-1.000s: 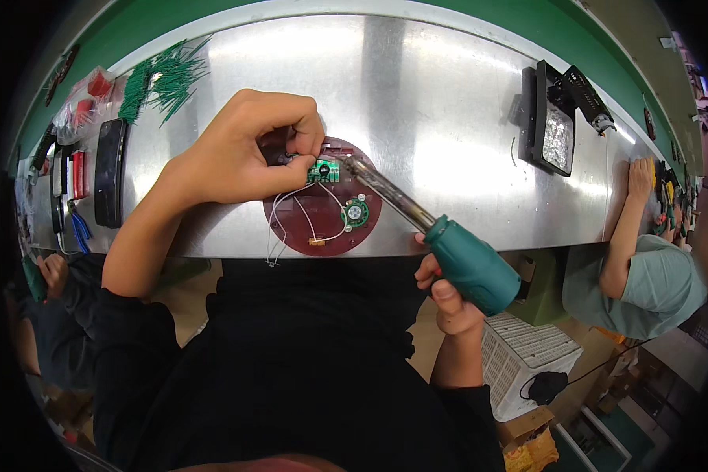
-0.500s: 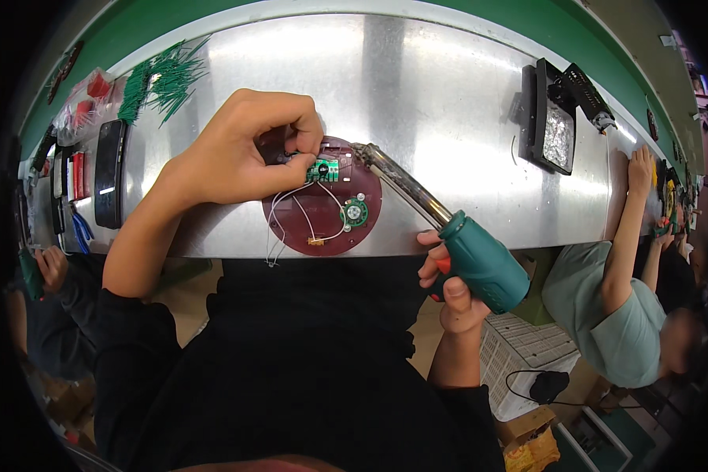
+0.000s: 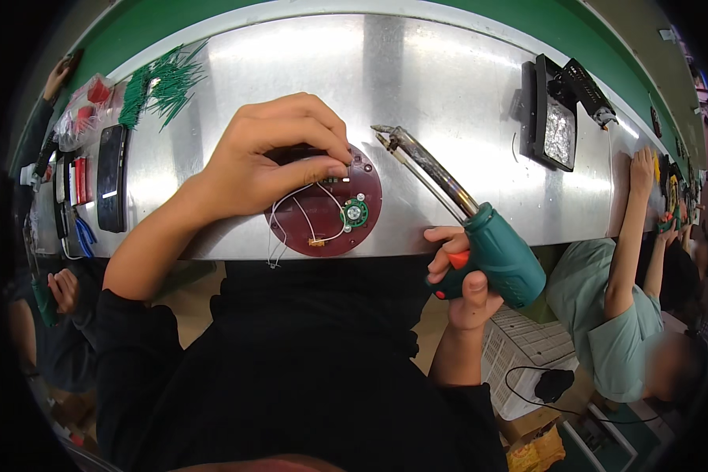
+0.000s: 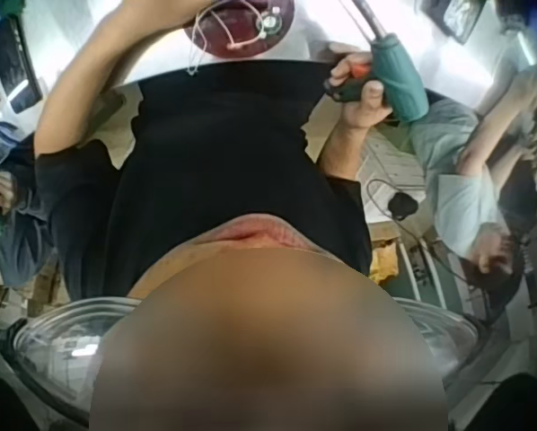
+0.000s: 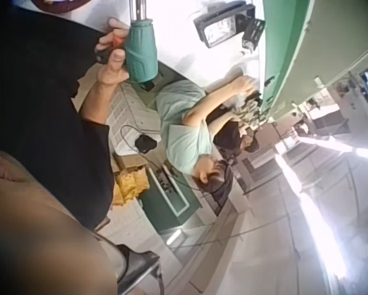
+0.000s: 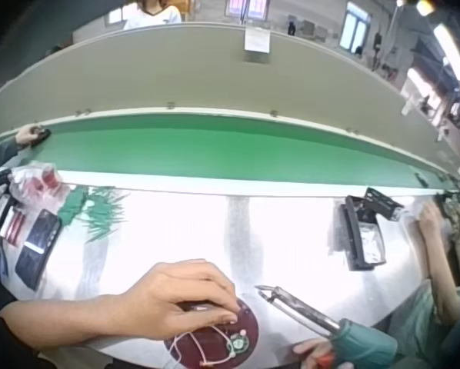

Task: Soldering components onto small circular circuit boards on an assembly line.

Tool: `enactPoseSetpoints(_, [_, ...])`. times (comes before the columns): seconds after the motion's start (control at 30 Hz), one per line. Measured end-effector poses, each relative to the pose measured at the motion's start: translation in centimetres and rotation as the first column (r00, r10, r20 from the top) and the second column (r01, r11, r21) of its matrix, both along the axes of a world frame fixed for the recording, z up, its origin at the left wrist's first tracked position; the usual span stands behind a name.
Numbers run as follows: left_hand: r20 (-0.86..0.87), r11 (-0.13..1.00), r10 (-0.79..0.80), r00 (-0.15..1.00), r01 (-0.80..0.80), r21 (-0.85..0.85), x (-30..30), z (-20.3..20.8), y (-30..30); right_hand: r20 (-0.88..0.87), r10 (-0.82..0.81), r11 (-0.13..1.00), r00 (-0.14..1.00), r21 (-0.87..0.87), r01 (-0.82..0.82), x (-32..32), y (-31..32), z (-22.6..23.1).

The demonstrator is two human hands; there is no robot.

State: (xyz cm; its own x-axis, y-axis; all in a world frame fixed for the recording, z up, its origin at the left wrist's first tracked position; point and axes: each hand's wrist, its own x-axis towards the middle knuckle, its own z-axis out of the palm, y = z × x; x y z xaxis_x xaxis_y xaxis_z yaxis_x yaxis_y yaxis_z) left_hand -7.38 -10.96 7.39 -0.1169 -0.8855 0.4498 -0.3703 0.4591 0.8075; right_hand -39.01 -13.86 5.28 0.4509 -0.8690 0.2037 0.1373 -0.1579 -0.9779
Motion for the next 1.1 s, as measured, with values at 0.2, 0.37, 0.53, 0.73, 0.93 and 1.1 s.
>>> enactPoseSetpoints(0.2, [-0.095,0.976,0.099,0.991,-0.078,0.205,-1.2,-0.3,0.3,0.107,-0.051,0.999,0.993,0.007,0.051,0.1,0.1,-0.5])
enactPoseSetpoints(0.37, [-0.102,0.958,0.115,0.988,-0.083,0.273,-1.3,-0.3,0.5,-0.072,-0.122,0.991,0.990,-0.068,0.117,-0.4,0.9,0.4])
enactPoseSetpoints(0.53, [-0.165,0.963,0.143,0.976,-0.099,0.249,-1.4,-0.9,0.4,-0.135,-0.105,0.989,0.985,-0.118,0.089,-0.3,1.1,0.2])
enactPoseSetpoints(0.73, [-0.128,0.958,0.079,0.989,-0.040,0.285,-1.2,-0.6,0.5,-0.045,-0.025,0.999,0.999,-0.031,0.024,-0.2,0.8,-0.1])
enactPoseSetpoints(0.93, [-0.121,0.953,0.088,0.989,-0.049,0.298,-1.2,-0.8,0.6,-0.035,-0.001,1.000,0.999,-0.018,0.001,0.2,0.9,0.1])
enactPoseSetpoints(1.1, [-0.113,0.965,0.151,0.982,-0.122,0.232,-1.4,-1.2,0.3,-0.073,-0.019,1.000,0.997,-0.024,0.017,-0.3,0.5,-0.3])
